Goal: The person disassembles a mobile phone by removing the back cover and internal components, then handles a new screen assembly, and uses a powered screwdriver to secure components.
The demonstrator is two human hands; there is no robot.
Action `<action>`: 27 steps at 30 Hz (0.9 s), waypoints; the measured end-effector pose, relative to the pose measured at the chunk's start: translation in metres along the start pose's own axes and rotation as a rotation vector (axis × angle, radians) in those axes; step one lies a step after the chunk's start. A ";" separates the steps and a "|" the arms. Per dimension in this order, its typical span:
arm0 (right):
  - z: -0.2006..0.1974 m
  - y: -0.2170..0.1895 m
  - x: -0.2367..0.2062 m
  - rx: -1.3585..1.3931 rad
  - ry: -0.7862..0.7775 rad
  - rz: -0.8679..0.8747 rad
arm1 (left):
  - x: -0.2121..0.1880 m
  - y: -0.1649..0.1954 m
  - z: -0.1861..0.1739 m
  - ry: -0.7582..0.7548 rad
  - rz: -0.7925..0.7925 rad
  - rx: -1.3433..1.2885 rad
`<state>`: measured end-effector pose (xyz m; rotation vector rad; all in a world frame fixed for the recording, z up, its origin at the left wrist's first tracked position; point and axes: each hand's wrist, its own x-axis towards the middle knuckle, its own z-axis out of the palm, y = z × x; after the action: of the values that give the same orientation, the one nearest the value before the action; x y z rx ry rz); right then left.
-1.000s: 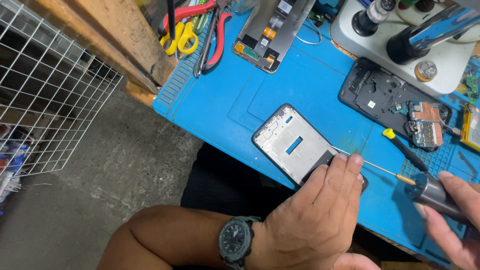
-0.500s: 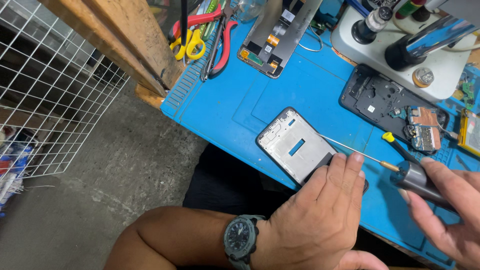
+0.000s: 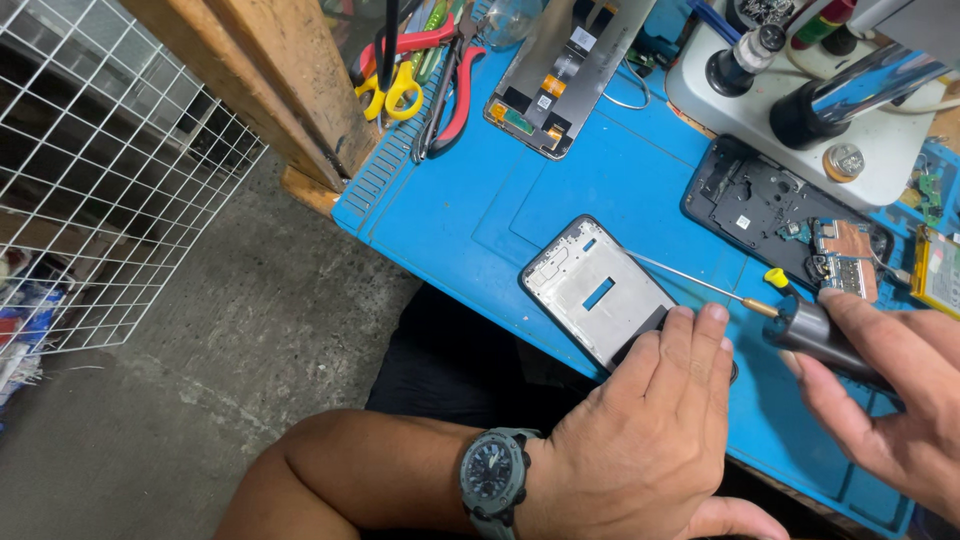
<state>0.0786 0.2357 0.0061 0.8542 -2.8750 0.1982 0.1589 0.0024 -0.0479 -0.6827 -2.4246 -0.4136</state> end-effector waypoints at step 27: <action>0.032 0.077 -0.055 0.238 0.135 0.159 | 0.054 -0.143 -0.021 -0.366 0.282 -0.610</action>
<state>0.0795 0.3235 -0.0412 0.6177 -2.8286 0.6015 0.0510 -0.1033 -0.0176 -1.4490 -2.4752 -0.9995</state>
